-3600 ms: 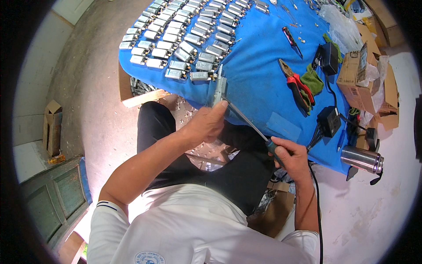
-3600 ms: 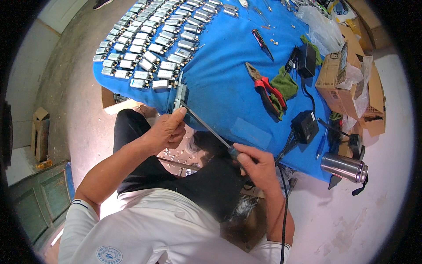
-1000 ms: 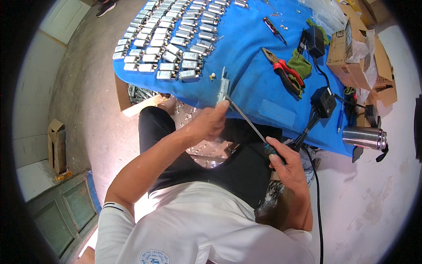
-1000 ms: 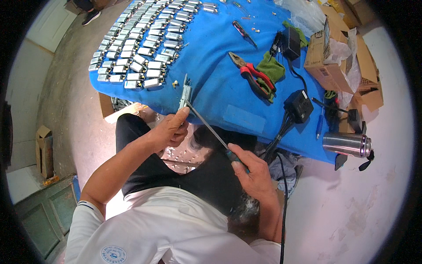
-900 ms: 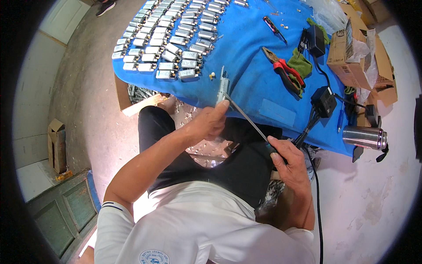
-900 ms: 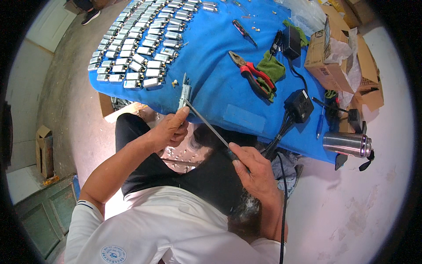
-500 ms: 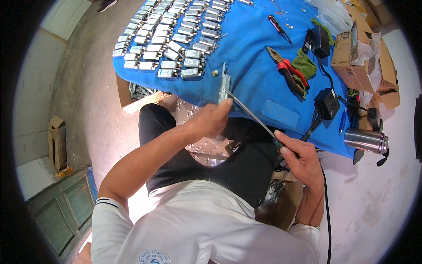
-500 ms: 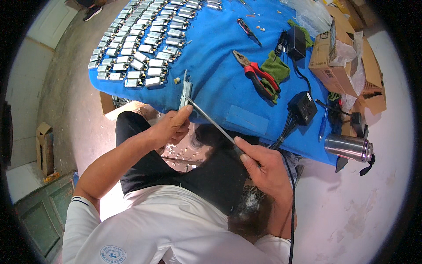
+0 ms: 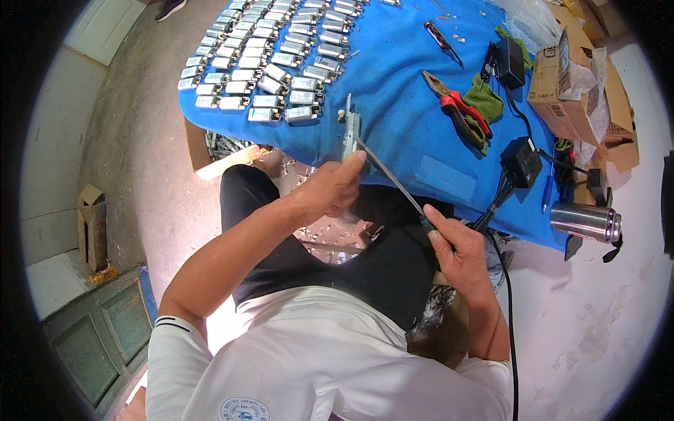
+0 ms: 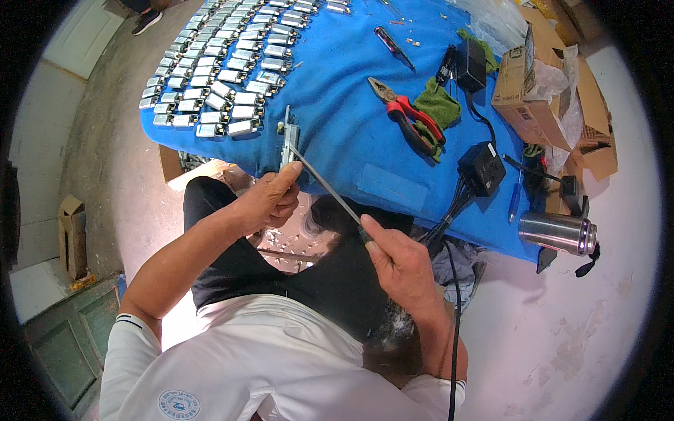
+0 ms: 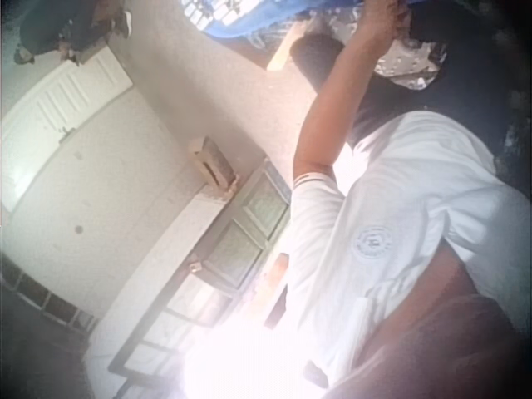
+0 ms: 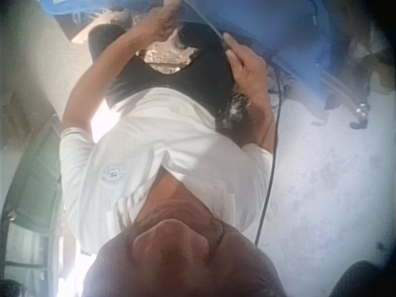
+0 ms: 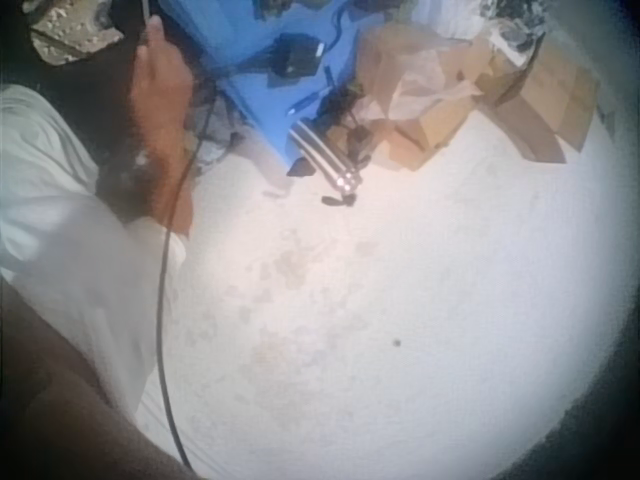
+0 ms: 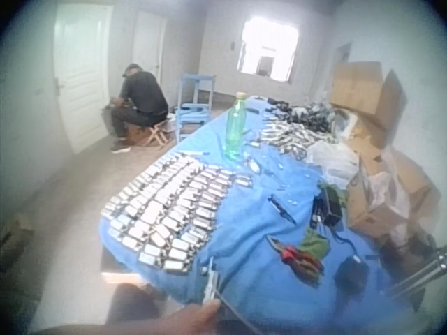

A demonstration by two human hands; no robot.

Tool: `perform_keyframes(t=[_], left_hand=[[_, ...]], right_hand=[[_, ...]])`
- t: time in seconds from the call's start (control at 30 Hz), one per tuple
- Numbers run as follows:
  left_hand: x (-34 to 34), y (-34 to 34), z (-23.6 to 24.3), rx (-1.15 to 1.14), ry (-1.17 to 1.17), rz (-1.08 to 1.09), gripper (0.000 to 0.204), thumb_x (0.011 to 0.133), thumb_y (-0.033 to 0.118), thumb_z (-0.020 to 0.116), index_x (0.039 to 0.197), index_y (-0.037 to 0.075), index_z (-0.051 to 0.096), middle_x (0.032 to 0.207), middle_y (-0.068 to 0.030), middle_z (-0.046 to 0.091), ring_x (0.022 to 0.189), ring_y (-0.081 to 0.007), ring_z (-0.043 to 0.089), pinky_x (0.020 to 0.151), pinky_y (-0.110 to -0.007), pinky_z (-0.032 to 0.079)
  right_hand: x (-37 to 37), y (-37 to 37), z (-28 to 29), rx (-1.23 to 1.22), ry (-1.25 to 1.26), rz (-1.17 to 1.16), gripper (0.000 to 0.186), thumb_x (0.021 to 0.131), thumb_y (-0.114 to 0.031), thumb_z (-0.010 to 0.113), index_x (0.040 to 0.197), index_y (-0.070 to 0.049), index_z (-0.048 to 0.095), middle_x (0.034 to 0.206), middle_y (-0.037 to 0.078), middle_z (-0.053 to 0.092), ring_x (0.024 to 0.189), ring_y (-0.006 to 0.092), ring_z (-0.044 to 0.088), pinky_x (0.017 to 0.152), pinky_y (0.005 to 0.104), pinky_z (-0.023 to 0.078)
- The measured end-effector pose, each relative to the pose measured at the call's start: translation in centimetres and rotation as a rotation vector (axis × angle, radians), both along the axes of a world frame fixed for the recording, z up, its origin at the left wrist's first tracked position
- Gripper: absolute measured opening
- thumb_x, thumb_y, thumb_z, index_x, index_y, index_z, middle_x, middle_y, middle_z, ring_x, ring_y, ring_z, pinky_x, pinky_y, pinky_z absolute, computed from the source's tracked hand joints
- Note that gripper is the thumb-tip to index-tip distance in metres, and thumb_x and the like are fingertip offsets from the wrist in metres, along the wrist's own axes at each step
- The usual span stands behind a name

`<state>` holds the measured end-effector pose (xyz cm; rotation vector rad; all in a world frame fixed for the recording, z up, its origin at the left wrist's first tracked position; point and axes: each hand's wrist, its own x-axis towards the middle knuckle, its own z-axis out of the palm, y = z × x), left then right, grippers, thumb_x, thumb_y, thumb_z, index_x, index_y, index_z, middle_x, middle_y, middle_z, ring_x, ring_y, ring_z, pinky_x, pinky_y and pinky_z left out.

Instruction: The person uses a screwdriver to pry open a small rectangular electronic device held in their left hand. They repeatedly insert the tool into the device's seam to separate the casing, working over a blue cloth-covered table.

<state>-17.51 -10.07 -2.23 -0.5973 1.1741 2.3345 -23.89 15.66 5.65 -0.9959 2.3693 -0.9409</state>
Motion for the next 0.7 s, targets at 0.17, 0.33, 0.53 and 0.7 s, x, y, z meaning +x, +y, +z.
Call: perform_keyframes(t=[0.17, 0.33, 0.53, 0.7], left_hand=[[-0.2, 0.3, 0.2, -0.005, -0.027, 0.014, 0.059, 0.096, 0.057, 0.041, 0.056, 0.017, 0.025, 0.049, 0.0044, 0.023, 0.041, -0.0078, 0.017, 0.039, -0.025, 0.013], [0.0, 0.3, 0.4, 0.013, -0.029, 0.046, 0.059, 0.096, 0.057, 0.042, 0.056, 0.017, 0.025, 0.049, 0.0042, 0.023, 0.041, -0.0079, 0.018, 0.039, -0.025, 0.014], [0.3, 0.3, -0.2, 0.085, -0.044, 0.075, 0.057, 0.096, 0.055, 0.043, 0.057, 0.017, 0.028, 0.050, 0.0048, 0.022, 0.041, -0.0077, 0.016, 0.039, -0.024, 0.013], [0.3, 0.7, 0.9, 0.190, -0.087, 0.171, 0.053, 0.093, 0.054, 0.048, 0.060, 0.016, 0.032, 0.053, 0.0035, 0.028, 0.042, -0.0077, 0.023, 0.039, -0.022, 0.016]], right_hand=[[-0.1, 0.4, 0.1, -0.062, -0.357, -0.132, 0.038, 0.091, -0.010, 0.060, 0.128, -0.005, 0.057, 0.081, 0.008, 0.065, 0.064, 0.0134, 0.058, 0.060, 0.0257, 0.048], [-0.3, 0.2, 0.5, -0.134, -0.838, -0.310, 0.035, 0.093, -0.013, 0.059, 0.127, -0.007, 0.059, 0.080, 0.002, 0.063, 0.055, 0.0055, 0.052, 0.053, 0.0194, 0.042], [1.1, 0.1, -2.3, -0.148, -0.144, -0.091, 0.036, 0.093, -0.014, 0.059, 0.128, -0.006, 0.058, 0.077, 0.003, 0.063, 0.056, 0.0068, 0.051, 0.052, 0.0214, 0.043], [1.8, -0.5, -1.0, -0.072, -0.239, -0.162, 0.036, 0.089, -0.008, 0.062, 0.124, -0.004, 0.060, 0.097, 0.017, 0.068, 0.076, 0.0168, 0.062, 0.072, 0.0285, 0.049]])
